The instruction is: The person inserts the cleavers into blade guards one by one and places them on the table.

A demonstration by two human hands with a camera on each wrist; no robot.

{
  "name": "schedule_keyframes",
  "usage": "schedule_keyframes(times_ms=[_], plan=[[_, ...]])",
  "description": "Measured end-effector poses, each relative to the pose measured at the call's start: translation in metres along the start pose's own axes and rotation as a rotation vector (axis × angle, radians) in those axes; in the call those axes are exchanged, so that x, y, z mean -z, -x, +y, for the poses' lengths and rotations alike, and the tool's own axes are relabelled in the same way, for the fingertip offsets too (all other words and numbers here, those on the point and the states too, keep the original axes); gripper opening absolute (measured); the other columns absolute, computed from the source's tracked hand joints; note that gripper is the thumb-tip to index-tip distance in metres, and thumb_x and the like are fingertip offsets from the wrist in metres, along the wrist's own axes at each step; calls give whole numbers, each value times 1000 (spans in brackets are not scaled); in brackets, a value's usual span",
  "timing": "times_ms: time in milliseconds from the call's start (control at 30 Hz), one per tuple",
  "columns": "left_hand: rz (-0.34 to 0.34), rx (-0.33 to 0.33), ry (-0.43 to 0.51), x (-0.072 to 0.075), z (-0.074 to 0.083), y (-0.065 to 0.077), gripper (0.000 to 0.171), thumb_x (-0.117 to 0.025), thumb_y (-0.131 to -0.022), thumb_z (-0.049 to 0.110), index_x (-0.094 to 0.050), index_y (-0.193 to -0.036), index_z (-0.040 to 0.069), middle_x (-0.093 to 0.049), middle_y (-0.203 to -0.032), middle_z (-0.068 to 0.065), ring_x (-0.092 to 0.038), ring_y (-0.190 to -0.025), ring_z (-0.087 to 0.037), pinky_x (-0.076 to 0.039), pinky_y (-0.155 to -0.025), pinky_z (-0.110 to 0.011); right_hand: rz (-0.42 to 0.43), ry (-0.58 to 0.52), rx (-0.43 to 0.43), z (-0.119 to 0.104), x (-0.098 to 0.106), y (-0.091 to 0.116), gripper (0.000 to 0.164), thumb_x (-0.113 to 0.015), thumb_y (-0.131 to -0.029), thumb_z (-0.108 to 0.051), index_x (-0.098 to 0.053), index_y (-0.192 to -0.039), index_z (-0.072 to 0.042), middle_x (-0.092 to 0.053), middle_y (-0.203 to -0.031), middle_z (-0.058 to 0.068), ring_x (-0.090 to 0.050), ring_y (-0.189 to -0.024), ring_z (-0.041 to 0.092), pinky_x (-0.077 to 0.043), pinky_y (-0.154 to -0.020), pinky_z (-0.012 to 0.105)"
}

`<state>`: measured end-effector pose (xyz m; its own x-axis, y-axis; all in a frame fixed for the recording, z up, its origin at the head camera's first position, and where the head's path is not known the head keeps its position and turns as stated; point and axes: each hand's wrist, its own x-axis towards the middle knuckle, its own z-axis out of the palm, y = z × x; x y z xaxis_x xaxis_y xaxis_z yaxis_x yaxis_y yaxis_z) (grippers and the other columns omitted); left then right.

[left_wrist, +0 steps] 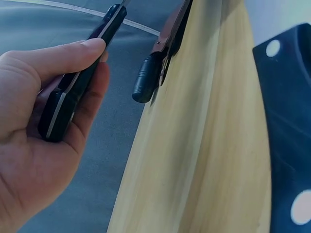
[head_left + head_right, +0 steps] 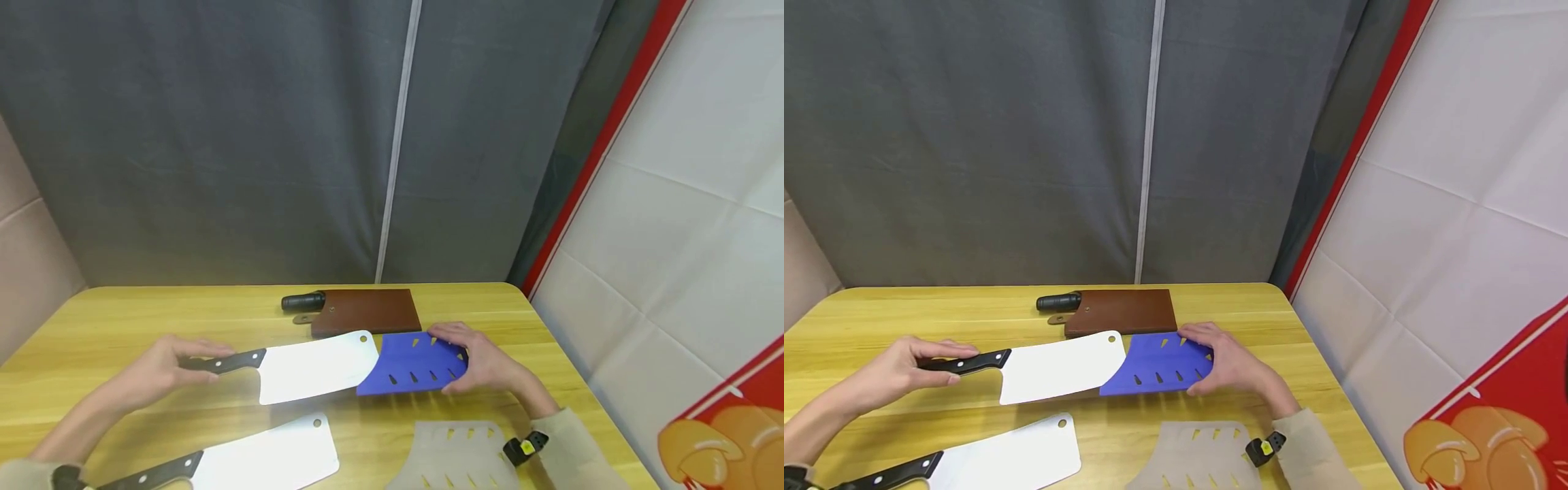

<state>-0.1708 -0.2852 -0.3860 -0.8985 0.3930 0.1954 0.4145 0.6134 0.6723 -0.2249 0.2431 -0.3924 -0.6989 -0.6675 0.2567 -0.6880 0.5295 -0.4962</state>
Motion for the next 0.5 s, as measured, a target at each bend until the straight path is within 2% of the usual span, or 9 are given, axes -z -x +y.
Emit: schedule_keyframes(times_ms=[33, 200, 367, 400, 467, 500], plan=[[-6, -6, 4, 0, 0, 0, 34, -75, -80, 22, -69, -114, 23, -65, -119, -3, -49, -112, 1, -38, -90, -64, -4, -8, 1, 0, 0, 0, 93, -88, -57, -36, -50, -138, -13, -49, -139, -2, -39, -129, 22, -35, -100, 55], [-48, -12, 1, -1, -2, -1, 35, -75, -80, 21, -69, -114, 26, -65, -118, 3, -50, -112, -2, -43, -91, -54, -38, -14, -31, -1, 2, 2, 93, -88, -56, -38, -49, -138, -18, -49, -139, -3, -38, -129, 21, -36, -99, 55], [-100, -28, 65, -2, -4, -1, 35, -73, -82, 19, -68, -116, 23, -64, -120, -2, -48, -114, -1, -38, -90, -64, -70, -20, -35, -2, 3, 3, 92, -87, -56, -40, -50, -138, -17, -49, -138, -5, -39, -129, 21, -36, -99, 54], [-109, -33, 72, -1, -4, -1, 35, -73, -82, 19, -68, -117, 22, -64, -121, -3, -47, -115, 0, -39, -91, -61, -73, -25, -32, -2, 3, 3, 92, -86, -57, -40, -50, -138, -16, -49, -138, -5, -39, -129, 21, -36, -99, 54], [-123, -46, 61, -1, -5, -2, 35, -72, -83, 19, -67, -118, 22, -64, -121, -1, -48, -115, 0, -45, -93, -47, -74, -30, -20, -3, 3, 3, 92, -86, -57, -40, -50, -138, -18, -49, -138, -4, -39, -129, 21, -36, -99, 53], [-129, -50, 53, -1, -5, -2, 35, -72, -83, 19, -67, -118, 22, -64, -121, 0, -48, -115, -1, -45, -92, -44, -73, -35, -18, -3, 3, 2, 92, -86, -57, -40, -49, -139, -20, -49, -138, -4, -39, -129, 21, -36, -99, 53]])
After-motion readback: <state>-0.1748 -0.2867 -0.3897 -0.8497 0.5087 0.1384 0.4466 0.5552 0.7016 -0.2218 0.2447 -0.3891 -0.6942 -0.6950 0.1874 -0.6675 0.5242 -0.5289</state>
